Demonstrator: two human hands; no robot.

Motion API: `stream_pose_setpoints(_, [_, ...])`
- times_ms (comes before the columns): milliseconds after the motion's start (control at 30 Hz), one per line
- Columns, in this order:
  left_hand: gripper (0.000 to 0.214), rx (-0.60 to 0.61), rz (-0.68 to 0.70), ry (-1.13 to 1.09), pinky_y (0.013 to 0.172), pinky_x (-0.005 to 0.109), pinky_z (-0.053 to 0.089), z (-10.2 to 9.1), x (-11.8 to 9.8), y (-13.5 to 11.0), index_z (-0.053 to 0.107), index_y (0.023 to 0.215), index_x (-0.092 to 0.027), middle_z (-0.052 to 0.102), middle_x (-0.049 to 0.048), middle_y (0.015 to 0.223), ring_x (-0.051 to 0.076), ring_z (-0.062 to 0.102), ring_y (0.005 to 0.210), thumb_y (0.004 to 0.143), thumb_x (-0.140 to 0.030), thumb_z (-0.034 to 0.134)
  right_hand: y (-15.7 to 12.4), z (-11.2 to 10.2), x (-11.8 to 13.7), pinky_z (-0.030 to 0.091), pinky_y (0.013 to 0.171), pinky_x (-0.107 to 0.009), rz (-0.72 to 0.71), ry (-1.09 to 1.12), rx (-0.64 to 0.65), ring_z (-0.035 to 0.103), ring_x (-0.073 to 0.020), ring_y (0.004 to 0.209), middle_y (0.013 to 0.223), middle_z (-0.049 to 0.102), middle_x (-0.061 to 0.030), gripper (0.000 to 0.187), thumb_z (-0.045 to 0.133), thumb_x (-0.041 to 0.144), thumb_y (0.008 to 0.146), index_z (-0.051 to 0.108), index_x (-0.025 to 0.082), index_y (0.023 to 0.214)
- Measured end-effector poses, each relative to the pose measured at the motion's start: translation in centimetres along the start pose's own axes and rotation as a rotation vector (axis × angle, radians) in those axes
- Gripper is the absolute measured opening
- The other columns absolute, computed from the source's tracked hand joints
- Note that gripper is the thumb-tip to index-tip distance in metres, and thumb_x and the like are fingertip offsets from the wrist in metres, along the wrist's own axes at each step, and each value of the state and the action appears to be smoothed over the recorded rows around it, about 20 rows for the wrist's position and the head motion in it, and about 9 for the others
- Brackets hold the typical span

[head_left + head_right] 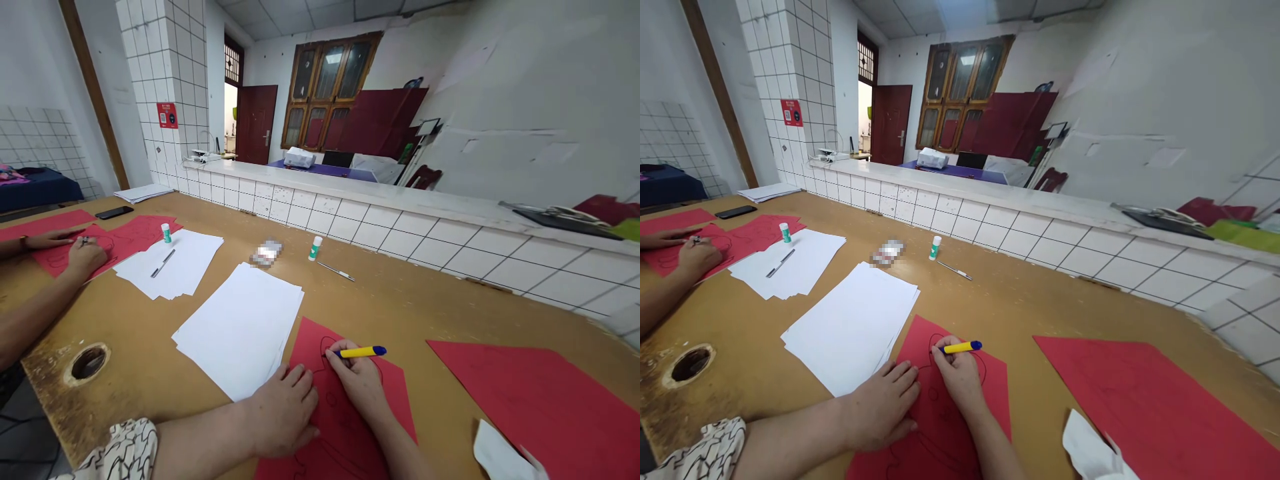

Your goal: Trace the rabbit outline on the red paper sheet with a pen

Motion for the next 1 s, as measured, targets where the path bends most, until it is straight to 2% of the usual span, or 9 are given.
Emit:
stream_pose_setpoints(333, [0.045,0.010,0.016,-0.019,0.091,0.037,0.032,-0.2,0.1,0.1,0.049,0.112,-0.008,0.049,0.0146,0.121,0.026,0.041,0.112,0.088,-0.043,0.035,0.2,-0.3,0.1,0.040,0.049,-0.026,0.051,0.022,-0.033,0.046,-0.0145,0.050,0.052,0.050,0.0022,0.013,0.053,0.034,0.063,0.049,0.022,0.059])
stream_pose_setpoints(500, [0.043,0.038,0.000,-0.110,0.091,0.037,0.034,-0.5,0.5,0.0,0.049,0.110,-0.009,0.049,0.0147,0.120,0.027,0.041,0.111,0.087,-0.043,0.037,0.0,-0.2,0.0,0.035,0.044,-0.025,0.037,0.061,-0.023,0.043,-0.0128,0.046,0.051,0.047,0.0035,0.014,0.051,0.035,0.065,0.048,0.022,0.061])
stream_pose_setpoints(667, [0.038,0.076,-0.051,-0.282,0.089,0.036,0.037,-2.4,1.1,-0.1,0.050,0.108,-0.012,0.049,0.0133,0.119,0.026,0.044,0.108,0.085,-0.041,0.042,-0.1,-0.1,0.0,0.028,0.043,-0.023,0.078,0.093,-0.016,0.035,-0.0102,0.043,0.046,0.039,0.0063,0.014,0.052,0.034,0.064,0.047,0.021,0.061])
stream_pose_setpoints(800, [0.037,0.105,-0.059,-0.337,0.089,0.037,0.038,-3.6,1.3,-0.5,0.050,0.110,-0.013,0.048,0.0132,0.118,0.027,0.044,0.107,0.084,-0.039,0.045,0.0,-0.1,-0.1,0.025,0.043,-0.022,0.103,0.124,-0.012,0.030,-0.0090,0.042,0.044,0.033,0.0079,0.015,0.051,0.035,0.063,0.046,0.021,0.060])
stream_pose_setpoints(1000, [0.037,0.107,-0.078,-0.342,0.091,0.041,0.037,-3.0,0.8,-1.4,0.050,0.109,-0.012,0.052,0.0137,0.114,0.027,0.045,0.106,0.084,-0.038,0.045,0.0,0.0,0.0,0.023,0.043,-0.023,0.115,0.154,-0.020,0.029,-0.0091,0.041,0.044,0.032,0.0083,0.014,0.052,0.035,0.062,0.046,0.022,0.061])
Point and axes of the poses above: each hand's wrist, its own y-axis towards the middle knuckle, its own z-axis out of the palm, x = y × z, the point moved 3 cm from there along y, towards the middle knuckle
